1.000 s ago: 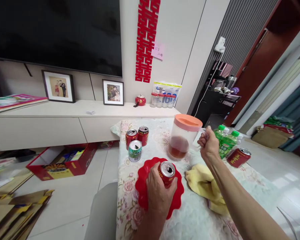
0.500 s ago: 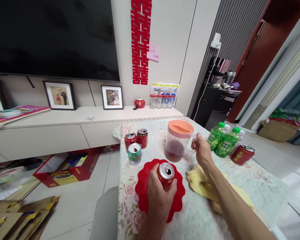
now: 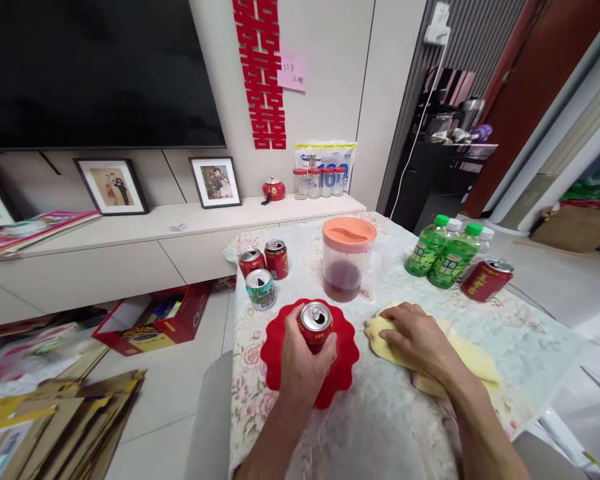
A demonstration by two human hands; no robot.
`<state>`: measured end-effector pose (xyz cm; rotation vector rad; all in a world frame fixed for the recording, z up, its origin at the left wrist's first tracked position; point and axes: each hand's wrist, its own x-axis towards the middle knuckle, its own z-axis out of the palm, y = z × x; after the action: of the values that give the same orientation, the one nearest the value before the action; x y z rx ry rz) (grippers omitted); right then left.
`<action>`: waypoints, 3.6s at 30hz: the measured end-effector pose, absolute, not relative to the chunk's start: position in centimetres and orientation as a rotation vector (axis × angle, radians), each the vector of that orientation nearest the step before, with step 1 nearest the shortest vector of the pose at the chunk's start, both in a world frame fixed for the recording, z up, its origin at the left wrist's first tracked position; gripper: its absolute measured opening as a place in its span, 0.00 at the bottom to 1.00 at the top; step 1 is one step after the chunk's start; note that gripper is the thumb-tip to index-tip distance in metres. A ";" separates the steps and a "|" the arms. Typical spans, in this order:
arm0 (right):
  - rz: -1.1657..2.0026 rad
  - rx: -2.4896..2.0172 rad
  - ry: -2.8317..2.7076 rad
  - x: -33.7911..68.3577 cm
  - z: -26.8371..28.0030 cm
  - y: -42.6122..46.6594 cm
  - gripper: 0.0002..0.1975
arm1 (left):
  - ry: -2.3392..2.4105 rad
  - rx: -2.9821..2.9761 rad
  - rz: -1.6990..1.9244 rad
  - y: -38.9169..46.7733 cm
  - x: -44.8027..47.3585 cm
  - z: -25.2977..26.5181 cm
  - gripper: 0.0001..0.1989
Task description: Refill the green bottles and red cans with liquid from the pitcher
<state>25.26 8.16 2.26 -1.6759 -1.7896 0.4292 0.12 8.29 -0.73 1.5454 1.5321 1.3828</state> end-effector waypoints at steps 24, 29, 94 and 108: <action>0.077 -1.122 -1.768 18.1 5.6 4.1 0.05 | 1.496 1.534 1.321 5.7 2.6 1.1 0.30; 0.347 -1.117 -1.998 17.4 5.6 3.9 0.08 | 1.508 1.614 1.337 5.6 2.7 0.2 0.30; 0.734 -1.495 -1.767 17.6 2.1 6.2 0.05 | 1.349 1.573 1.272 5.4 1.4 -0.6 0.36; 0.797 -1.331 -1.609 16.7 3.4 5.1 0.09 | 1.607 1.732 1.200 5.6 1.1 0.1 0.34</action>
<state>16.65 5.11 3.42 -1.3307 -1.6092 0.7965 1.13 5.64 0.09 1.7319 1.6074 1.1997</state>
